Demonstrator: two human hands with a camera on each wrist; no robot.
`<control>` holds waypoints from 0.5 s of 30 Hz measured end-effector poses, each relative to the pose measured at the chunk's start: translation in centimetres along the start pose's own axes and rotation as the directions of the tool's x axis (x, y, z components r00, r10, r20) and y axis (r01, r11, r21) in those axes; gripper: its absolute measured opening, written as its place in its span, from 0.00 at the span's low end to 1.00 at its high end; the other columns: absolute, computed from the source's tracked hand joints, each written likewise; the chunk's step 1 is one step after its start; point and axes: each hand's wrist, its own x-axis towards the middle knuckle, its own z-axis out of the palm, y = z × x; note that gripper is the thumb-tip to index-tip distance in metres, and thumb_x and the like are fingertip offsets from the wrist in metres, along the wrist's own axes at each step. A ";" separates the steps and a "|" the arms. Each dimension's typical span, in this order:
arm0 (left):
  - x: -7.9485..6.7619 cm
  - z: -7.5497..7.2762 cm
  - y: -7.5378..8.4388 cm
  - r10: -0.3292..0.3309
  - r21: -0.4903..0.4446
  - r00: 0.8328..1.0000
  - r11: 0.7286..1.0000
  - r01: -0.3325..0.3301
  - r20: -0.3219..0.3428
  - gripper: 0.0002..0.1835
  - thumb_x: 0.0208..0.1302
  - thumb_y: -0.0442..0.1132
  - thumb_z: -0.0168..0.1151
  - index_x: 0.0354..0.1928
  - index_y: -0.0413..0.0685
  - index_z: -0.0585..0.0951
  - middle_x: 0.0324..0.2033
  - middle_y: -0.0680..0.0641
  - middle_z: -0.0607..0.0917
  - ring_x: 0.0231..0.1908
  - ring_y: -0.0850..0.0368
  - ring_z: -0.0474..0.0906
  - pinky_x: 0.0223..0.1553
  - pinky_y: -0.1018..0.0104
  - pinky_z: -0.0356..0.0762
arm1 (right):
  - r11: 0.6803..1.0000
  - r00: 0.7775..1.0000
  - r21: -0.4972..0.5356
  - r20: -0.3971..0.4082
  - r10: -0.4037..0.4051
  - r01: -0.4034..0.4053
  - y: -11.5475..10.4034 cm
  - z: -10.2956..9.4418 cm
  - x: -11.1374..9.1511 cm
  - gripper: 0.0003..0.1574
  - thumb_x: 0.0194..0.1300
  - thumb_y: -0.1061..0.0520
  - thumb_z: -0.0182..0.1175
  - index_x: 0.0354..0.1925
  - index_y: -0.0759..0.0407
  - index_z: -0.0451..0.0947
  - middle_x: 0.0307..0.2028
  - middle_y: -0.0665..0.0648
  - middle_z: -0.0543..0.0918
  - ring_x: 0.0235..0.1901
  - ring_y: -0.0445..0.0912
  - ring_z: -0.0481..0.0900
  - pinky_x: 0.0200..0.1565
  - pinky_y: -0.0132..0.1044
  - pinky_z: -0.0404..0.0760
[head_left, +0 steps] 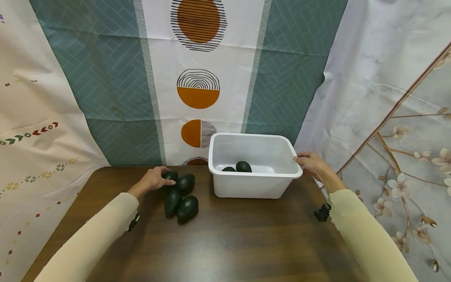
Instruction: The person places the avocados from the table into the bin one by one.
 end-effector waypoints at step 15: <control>-0.1 -0.1 -1.2 0.094 0.010 0.996 0.996 -0.094 -0.007 0.40 0.67 0.49 0.75 0.72 0.35 0.71 0.70 0.25 0.71 0.69 0.23 0.65 0.65 0.31 0.70 | 1.000 1.000 0.012 -0.007 -0.017 0.018 0.1 0.2 0.1 0.35 0.84 0.55 0.53 0.74 0.79 0.60 0.59 0.73 0.77 0.39 0.42 0.81 0.41 0.34 0.85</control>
